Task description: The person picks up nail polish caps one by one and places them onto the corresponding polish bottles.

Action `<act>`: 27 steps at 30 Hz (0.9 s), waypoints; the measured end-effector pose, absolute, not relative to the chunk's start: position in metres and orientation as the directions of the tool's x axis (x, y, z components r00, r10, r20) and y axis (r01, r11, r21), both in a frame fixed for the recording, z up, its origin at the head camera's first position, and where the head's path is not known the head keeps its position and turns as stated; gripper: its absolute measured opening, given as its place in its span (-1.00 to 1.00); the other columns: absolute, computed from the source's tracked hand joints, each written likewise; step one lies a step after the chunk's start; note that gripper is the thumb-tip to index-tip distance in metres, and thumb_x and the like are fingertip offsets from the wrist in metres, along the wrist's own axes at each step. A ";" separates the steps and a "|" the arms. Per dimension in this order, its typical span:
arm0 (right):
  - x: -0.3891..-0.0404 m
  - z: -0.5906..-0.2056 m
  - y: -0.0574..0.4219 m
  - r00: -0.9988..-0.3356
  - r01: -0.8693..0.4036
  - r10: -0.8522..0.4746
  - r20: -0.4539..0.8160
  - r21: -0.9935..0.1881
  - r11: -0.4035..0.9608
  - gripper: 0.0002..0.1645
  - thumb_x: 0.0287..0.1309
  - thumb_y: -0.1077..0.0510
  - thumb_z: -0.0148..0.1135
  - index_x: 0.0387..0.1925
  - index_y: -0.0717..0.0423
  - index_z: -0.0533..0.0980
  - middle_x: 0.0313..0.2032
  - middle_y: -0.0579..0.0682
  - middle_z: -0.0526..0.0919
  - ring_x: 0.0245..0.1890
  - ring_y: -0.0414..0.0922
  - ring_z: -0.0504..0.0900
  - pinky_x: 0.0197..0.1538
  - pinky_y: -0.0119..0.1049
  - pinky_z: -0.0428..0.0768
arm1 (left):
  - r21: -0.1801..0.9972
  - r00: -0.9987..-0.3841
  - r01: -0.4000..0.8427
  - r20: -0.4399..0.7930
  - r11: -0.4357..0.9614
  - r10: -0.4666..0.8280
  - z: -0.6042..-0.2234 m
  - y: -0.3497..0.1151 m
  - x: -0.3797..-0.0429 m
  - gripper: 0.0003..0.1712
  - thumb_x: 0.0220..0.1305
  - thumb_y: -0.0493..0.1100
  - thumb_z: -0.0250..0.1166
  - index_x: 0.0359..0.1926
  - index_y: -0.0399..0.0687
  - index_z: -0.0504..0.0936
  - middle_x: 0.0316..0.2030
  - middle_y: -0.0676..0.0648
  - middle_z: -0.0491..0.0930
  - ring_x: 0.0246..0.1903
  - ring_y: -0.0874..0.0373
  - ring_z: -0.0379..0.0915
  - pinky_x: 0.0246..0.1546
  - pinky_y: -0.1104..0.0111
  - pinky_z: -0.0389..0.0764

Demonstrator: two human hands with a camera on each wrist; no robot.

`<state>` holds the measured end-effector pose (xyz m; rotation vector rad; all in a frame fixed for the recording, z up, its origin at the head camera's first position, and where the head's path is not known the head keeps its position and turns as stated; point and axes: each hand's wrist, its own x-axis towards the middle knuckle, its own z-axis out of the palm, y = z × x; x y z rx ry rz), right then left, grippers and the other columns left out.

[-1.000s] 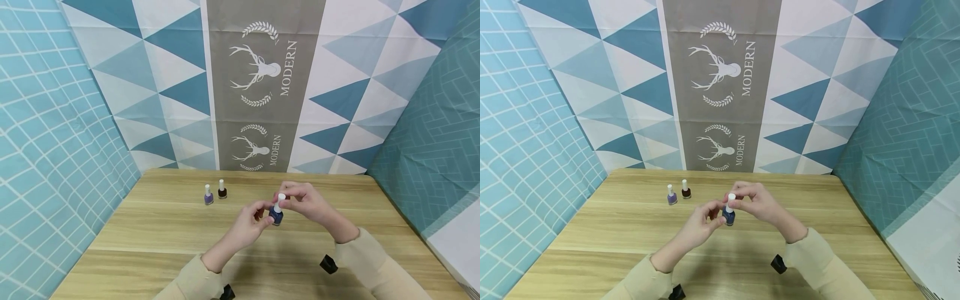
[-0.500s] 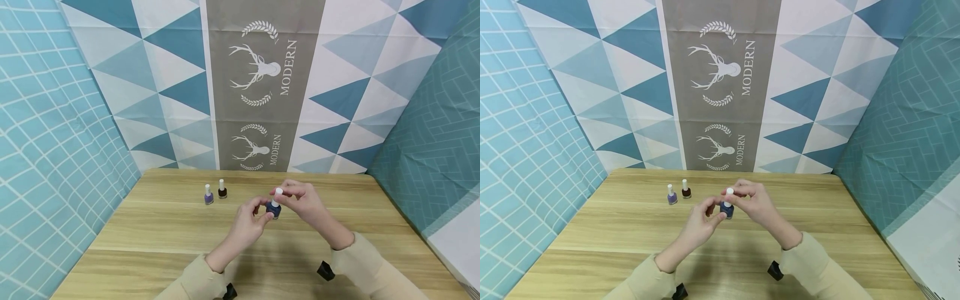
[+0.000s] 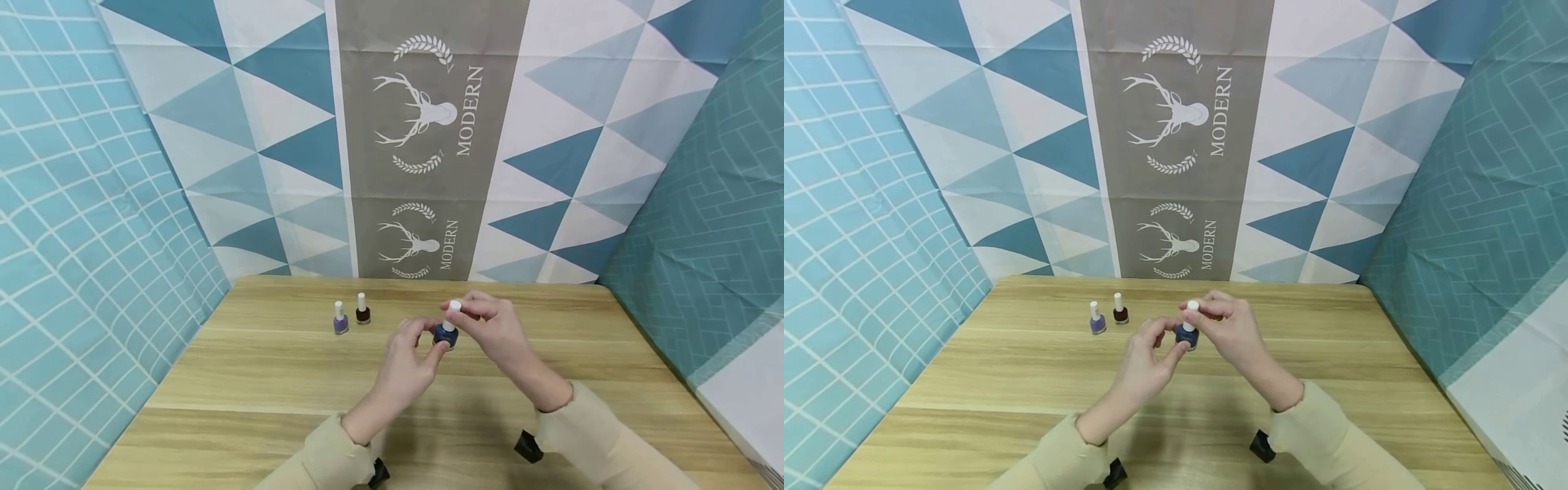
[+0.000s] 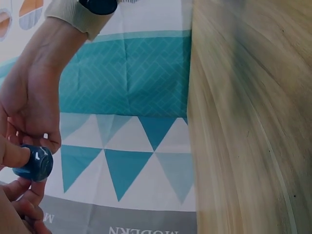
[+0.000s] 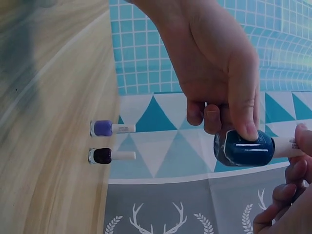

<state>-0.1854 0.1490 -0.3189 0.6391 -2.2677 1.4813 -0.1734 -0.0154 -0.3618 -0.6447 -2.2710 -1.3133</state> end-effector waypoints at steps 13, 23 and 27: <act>-0.183 -0.317 0.146 -0.864 -0.500 -0.138 0.484 -0.795 0.342 -0.82 0.10 0.14 0.33 -0.25 0.10 0.70 -0.47 -0.03 0.59 -0.52 -0.18 0.40 -0.46 -0.40 0.39 | 0.643 -0.757 0.632 0.631 0.432 0.169 -0.366 -0.017 -0.180 -0.79 0.03 -0.13 0.44 -0.27 -0.03 0.65 -0.36 0.12 0.62 -0.29 0.29 0.37 -0.30 0.41 0.40; -0.183 -0.323 0.141 -0.830 -0.546 -0.100 0.549 -0.763 0.345 -0.81 0.07 0.15 0.35 -0.25 0.08 0.71 -0.46 -0.07 0.64 -0.50 -0.21 0.43 -0.45 -0.42 0.42 | 0.608 -0.718 0.657 0.685 0.447 0.125 -0.369 -0.015 -0.181 -0.78 0.00 -0.10 0.46 -0.32 -0.03 0.64 -0.41 0.13 0.63 -0.33 0.30 0.41 -0.27 0.32 0.49; -0.183 -0.324 0.140 -0.821 -0.558 -0.095 0.563 -0.758 0.337 -0.82 0.07 0.17 0.35 -0.25 0.11 0.71 -0.46 -0.07 0.64 -0.50 -0.22 0.43 -0.46 -0.42 0.43 | 0.613 -0.727 0.644 0.676 0.458 0.118 -0.369 -0.015 -0.182 -0.78 -0.01 -0.09 0.47 -0.33 -0.02 0.65 -0.42 0.14 0.63 -0.34 0.30 0.41 -0.27 0.36 0.48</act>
